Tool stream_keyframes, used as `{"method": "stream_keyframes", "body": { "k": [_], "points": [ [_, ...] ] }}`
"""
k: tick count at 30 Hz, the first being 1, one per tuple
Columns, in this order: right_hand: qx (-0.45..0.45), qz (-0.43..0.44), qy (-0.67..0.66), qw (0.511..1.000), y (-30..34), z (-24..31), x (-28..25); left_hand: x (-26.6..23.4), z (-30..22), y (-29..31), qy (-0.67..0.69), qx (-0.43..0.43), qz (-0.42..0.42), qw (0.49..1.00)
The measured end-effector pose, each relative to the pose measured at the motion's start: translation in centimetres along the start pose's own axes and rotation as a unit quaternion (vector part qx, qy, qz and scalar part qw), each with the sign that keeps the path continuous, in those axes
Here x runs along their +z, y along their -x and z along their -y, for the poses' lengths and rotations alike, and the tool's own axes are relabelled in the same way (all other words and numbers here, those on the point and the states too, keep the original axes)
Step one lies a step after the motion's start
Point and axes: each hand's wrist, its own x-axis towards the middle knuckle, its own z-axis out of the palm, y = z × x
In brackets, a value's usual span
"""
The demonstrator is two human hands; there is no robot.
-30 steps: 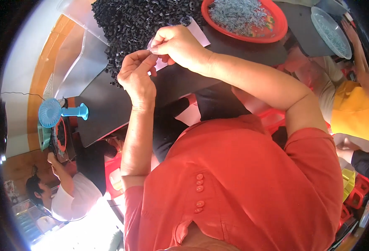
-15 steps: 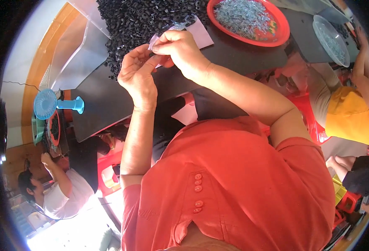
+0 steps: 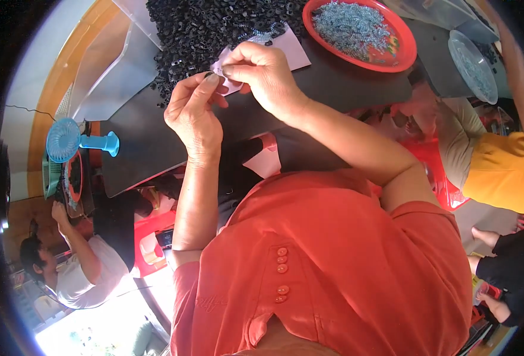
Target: The recorder is inserting small silver studs into black plastic assembly components while seated at a workbench.
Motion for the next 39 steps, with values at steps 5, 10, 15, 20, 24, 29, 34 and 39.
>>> {"method": "stream_keyframes", "body": {
  "k": [5,10,15,20,24,29,34,39],
  "points": [
    [-0.222,0.109,0.269,0.931,-1.5,1.2,-1.4,-0.5,-0.1,0.1,-0.038,-0.016,0.030,0.999],
    [-0.319,0.152,0.408,0.842,-2.2,2.2,-1.7,-0.8,0.1,0.1,-0.107,-0.028,0.072,0.991],
    [-0.380,0.177,0.463,0.781,-1.8,2.4,-1.5,-0.9,-0.1,0.2,-0.088,-0.076,0.068,0.991],
    [-0.387,0.167,0.463,0.780,-0.3,1.0,-1.3,-1.6,0.2,0.8,-0.003,-0.141,0.046,0.989],
    [-0.270,0.207,0.387,0.857,1.4,0.4,-1.2,-2.1,0.4,1.7,0.019,-0.162,0.024,0.986],
    [-0.279,0.129,0.524,0.795,-4.4,0.0,-1.3,-2.6,0.3,2.5,-0.073,-0.103,0.040,0.991],
    [-0.258,0.147,0.708,0.641,-8.7,-2.1,0.8,-2.9,0.7,2.6,-0.093,-0.099,0.069,0.988],
    [-0.277,0.145,0.717,0.623,-9.4,-3.4,0.8,-3.2,0.6,2.9,-0.105,-0.091,0.082,0.987]
  ]
}}
